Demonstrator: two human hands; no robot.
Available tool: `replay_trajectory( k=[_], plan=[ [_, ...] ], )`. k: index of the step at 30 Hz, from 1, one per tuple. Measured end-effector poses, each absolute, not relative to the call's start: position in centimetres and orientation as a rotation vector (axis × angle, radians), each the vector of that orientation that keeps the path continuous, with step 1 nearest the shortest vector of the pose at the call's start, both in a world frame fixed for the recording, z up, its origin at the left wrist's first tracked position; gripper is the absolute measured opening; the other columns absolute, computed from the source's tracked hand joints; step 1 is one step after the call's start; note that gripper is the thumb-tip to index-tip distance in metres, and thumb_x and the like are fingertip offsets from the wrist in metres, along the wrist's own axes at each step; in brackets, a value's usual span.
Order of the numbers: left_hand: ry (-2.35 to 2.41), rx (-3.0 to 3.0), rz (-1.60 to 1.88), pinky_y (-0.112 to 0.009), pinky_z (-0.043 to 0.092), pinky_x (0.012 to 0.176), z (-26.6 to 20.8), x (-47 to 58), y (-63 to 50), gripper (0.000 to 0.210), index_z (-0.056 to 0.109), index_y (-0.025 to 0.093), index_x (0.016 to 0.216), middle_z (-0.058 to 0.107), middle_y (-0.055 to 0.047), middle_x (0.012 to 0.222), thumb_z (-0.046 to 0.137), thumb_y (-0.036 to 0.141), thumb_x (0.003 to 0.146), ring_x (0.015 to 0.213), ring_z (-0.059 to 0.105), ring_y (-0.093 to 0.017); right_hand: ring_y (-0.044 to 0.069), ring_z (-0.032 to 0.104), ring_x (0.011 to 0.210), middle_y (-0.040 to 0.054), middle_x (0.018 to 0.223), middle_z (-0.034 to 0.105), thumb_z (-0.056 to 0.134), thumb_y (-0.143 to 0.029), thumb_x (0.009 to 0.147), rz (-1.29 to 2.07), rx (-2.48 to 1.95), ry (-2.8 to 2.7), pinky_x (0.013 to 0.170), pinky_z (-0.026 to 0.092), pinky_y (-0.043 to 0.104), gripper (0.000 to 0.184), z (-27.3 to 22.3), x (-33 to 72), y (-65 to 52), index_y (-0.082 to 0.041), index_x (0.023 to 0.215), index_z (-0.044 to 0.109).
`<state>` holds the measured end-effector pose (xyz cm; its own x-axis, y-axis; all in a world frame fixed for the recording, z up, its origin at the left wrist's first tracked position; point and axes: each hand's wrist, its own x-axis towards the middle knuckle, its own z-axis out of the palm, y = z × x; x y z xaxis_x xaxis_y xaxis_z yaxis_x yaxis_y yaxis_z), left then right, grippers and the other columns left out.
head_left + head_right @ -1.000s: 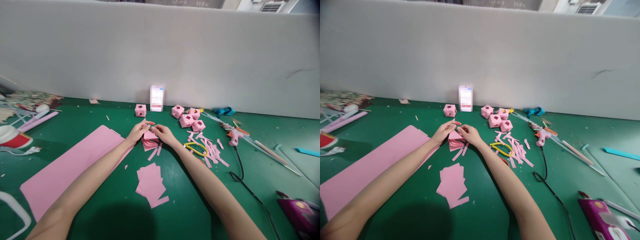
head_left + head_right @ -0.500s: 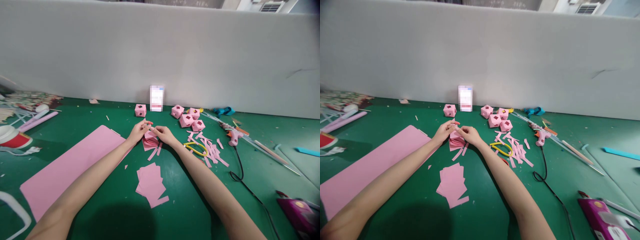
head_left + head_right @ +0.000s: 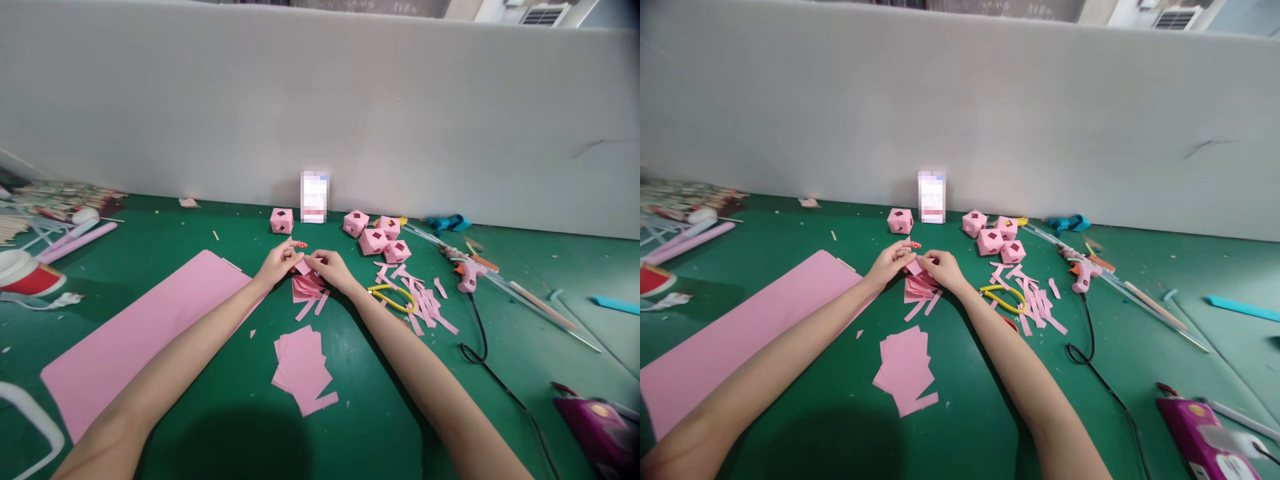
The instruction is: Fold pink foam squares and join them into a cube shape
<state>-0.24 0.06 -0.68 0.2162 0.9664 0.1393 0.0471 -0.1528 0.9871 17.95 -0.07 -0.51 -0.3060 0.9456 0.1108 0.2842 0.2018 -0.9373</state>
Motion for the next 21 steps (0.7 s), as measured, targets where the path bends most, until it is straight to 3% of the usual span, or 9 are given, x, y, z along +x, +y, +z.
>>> replay_trajectory(
  k=[6,14,21],
  plan=[
    [0.95,1.47,1.088,-0.025,0.034,0.061,-0.34,-0.51,0.03,0.039,0.064,0.015,0.115,0.049,0.007,0.062,0.07,0.03,0.08,0.057,0.045,-0.009,0.011,0.045,0.058,-0.0015,0.061,0.055,0.058,-0.06,0.082,1.107,-1.165,-1.768,0.056,0.034,0.023,0.045,-0.47,17.96,-0.14,-0.017,0.071,0.061],
    [0.935,1.396,1.112,-0.024,0.027,0.056,-0.25,-0.61,0.15,0.049,0.063,0.015,0.122,0.039,0.01,0.058,0.071,0.024,0.074,0.053,0.036,-0.008,0.011,0.045,0.059,-0.0017,0.062,0.055,0.057,-0.058,0.083,1.095,-1.153,-1.783,0.059,0.034,0.025,0.043,-0.61,17.87,-0.02,-0.017,0.068,0.059],
    [0.984,1.432,1.086,-0.024,0.026,0.056,-0.43,-0.74,0.2,0.05,0.065,0.015,0.118,0.036,0.01,0.056,0.078,0.036,0.074,0.052,0.034,-0.008,0.011,0.046,0.06,-0.0014,0.063,0.056,0.055,-0.058,0.083,1.089,-1.141,-1.809,0.06,0.035,0.025,0.044,-0.37,17.87,-0.12,-0.017,0.067,0.059]
  ],
)
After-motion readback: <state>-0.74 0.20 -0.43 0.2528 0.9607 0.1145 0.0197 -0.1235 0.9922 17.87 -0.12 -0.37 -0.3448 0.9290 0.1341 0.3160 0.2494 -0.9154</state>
